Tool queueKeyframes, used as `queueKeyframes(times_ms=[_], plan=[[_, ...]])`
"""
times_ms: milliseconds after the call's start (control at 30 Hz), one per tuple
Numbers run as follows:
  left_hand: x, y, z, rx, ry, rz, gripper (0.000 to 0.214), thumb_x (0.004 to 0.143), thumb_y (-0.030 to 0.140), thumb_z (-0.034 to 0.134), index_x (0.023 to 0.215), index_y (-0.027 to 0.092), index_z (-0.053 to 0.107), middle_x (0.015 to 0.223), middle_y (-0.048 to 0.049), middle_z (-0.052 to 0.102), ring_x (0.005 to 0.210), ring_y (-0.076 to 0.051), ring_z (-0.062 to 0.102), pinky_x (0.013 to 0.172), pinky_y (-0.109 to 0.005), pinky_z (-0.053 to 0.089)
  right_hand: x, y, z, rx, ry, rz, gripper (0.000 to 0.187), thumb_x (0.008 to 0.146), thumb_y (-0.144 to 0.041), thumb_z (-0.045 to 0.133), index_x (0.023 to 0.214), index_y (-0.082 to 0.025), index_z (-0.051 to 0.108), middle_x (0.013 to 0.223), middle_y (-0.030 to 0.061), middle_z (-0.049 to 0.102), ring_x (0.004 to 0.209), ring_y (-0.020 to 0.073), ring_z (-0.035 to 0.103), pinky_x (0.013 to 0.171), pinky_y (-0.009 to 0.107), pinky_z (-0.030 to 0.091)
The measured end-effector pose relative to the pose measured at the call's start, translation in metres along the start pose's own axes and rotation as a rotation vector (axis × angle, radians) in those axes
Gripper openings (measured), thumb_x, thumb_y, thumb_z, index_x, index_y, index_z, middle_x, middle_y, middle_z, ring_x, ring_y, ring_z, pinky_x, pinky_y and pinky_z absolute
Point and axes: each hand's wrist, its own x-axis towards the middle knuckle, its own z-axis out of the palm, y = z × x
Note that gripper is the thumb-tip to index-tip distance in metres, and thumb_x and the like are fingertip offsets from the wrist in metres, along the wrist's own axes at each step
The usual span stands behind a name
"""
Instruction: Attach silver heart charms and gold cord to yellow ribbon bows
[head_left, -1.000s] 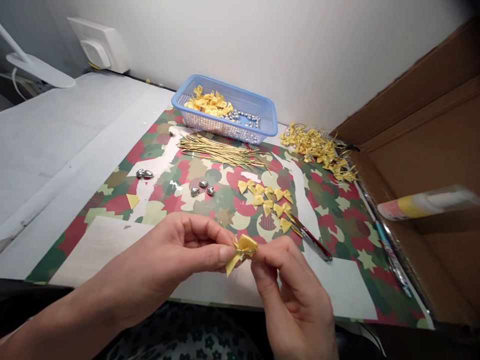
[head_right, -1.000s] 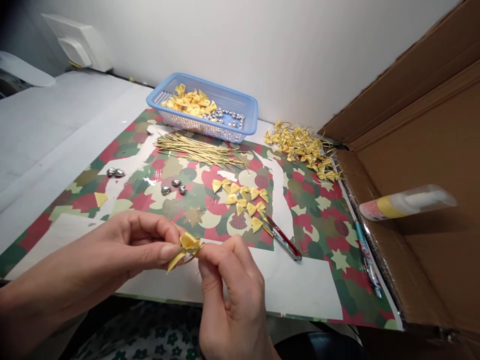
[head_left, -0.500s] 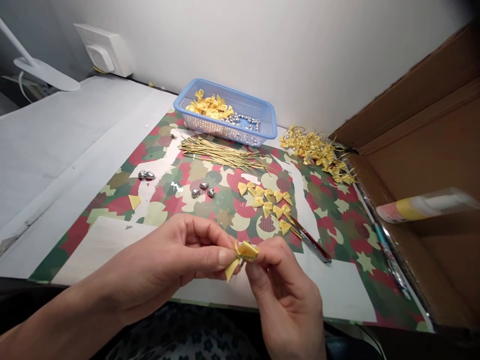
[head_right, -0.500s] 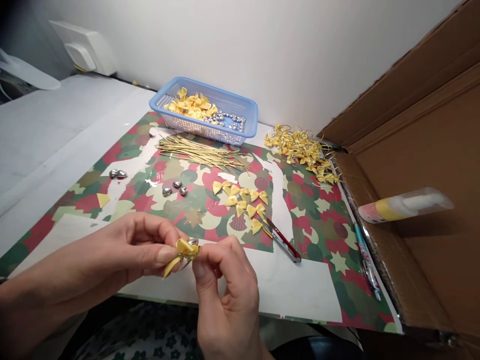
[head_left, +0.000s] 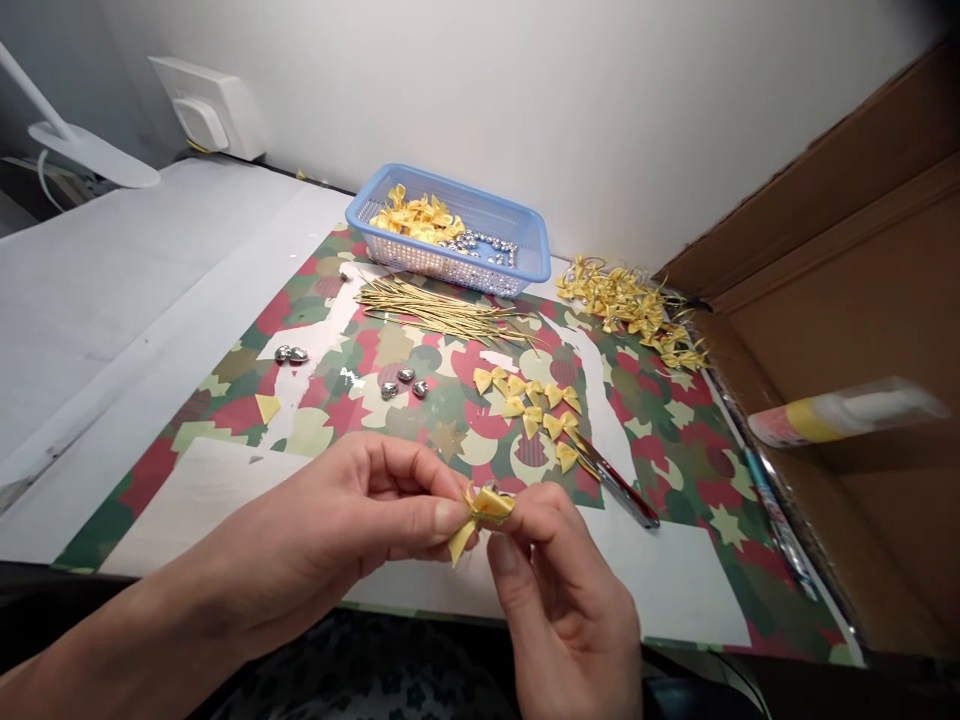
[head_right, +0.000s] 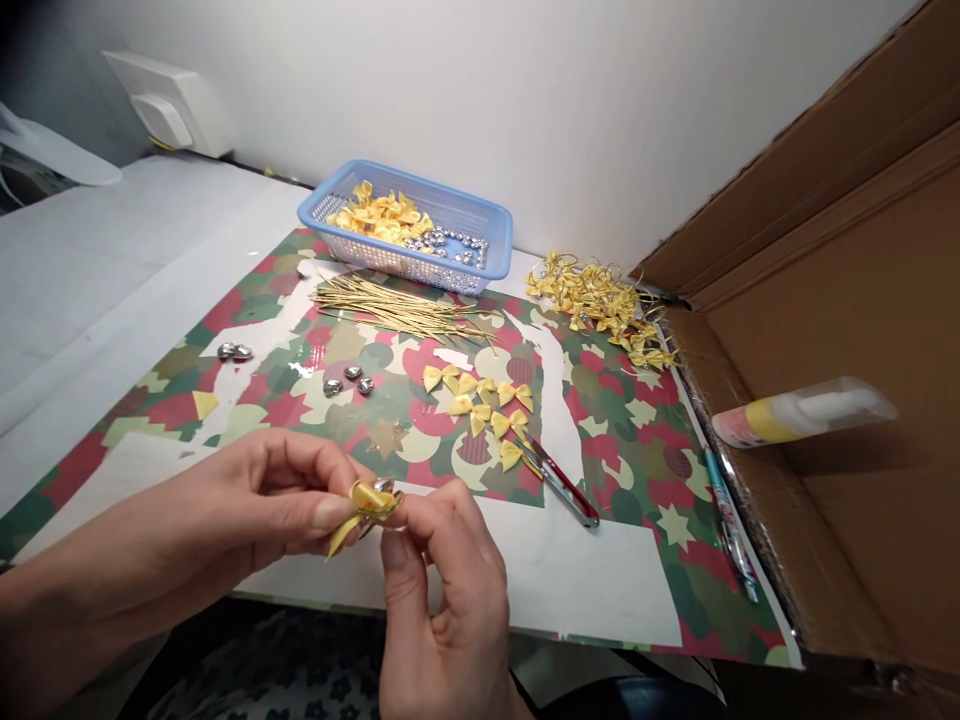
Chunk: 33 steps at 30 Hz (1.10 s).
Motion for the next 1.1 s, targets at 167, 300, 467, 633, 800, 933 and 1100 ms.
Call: queueKeyframes(times_ms=[167,300,467,633,800,933,1100], plan=[[0.0,-0.001,0.0,-0.009,-0.021,0.0,0.012,0.084,0.028,0.091,0.08,0.019,0.084,0.077,-0.0005,0.076,0.075,-0.01,0.063,0.072,-0.017,0.05,0.002,0.0,-0.001,-0.002,-0.004,-0.013,0.026,0.108,-0.014,0.049,0.105,-0.026,0.072,0.084,0.0012,0.055,0.077,0.0166,0.055,0.067,0.03,0.045],[0.0,0.0,0.001,-0.01,-0.014,-0.004,0.012,0.083,0.028,0.091,0.079,0.019,0.083,0.077,-0.0004,0.077,0.074,-0.011,0.063,0.072,-0.017,0.05,0.005,-0.001,-0.004,-0.008,-0.022,-0.028,0.023,0.107,-0.013,0.051,0.1,-0.025,0.07,0.083,0.0008,0.054,0.076,0.016,0.054,0.067,0.029,0.046],[-0.001,-0.001,0.002,-0.007,-0.015,-0.014,0.012,0.082,0.026,0.091,0.078,0.019,0.082,0.074,0.0,0.077,0.073,-0.011,0.063,0.072,-0.018,0.05,0.008,-0.001,-0.009,-0.025,-0.056,-0.061,0.022,0.105,-0.012,0.054,0.093,-0.023,0.067,0.08,0.0,0.054,0.073,0.0151,0.055,0.064,0.028,0.047],[-0.002,-0.003,0.002,0.001,-0.018,-0.003,0.012,0.083,0.026,0.09,0.079,0.019,0.082,0.075,-0.0002,0.077,0.074,-0.012,0.064,0.075,-0.02,0.05,0.009,0.002,-0.012,-0.014,-0.081,-0.031,0.019,0.106,-0.014,0.056,0.094,-0.024,0.068,0.08,-0.0006,0.058,0.071,0.0142,0.056,0.064,0.026,0.047],[0.001,-0.004,0.004,0.063,0.019,0.016,0.011,0.083,0.026,0.089,0.078,0.019,0.082,0.077,-0.0004,0.078,0.078,-0.014,0.066,0.08,-0.022,0.051,0.009,0.007,-0.011,0.017,-0.029,0.072,0.009,0.101,-0.022,0.07,0.093,-0.025,0.071,0.082,-0.001,0.069,0.072,0.0144,0.067,0.067,0.025,0.056],[0.004,-0.004,0.005,0.168,0.081,0.092,0.009,0.085,0.025,0.085,0.079,0.02,0.081,0.081,-0.0011,0.08,0.083,-0.016,0.07,0.083,-0.025,0.053,0.005,0.008,-0.012,-0.042,0.029,0.108,0.014,0.101,-0.021,0.069,0.114,-0.027,0.07,0.088,0.001,0.079,0.075,0.0174,0.077,0.07,0.027,0.064],[0.005,-0.006,0.009,0.441,0.23,0.276,0.011,0.088,0.025,0.075,0.079,0.02,0.076,0.082,-0.0025,0.075,0.081,-0.02,0.068,0.073,-0.028,0.053,0.009,-0.002,-0.02,-0.547,0.104,-0.336,0.04,0.098,-0.008,0.065,0.13,-0.031,0.065,0.119,0.0061,0.076,0.106,0.0226,0.074,0.091,0.039,0.06]])
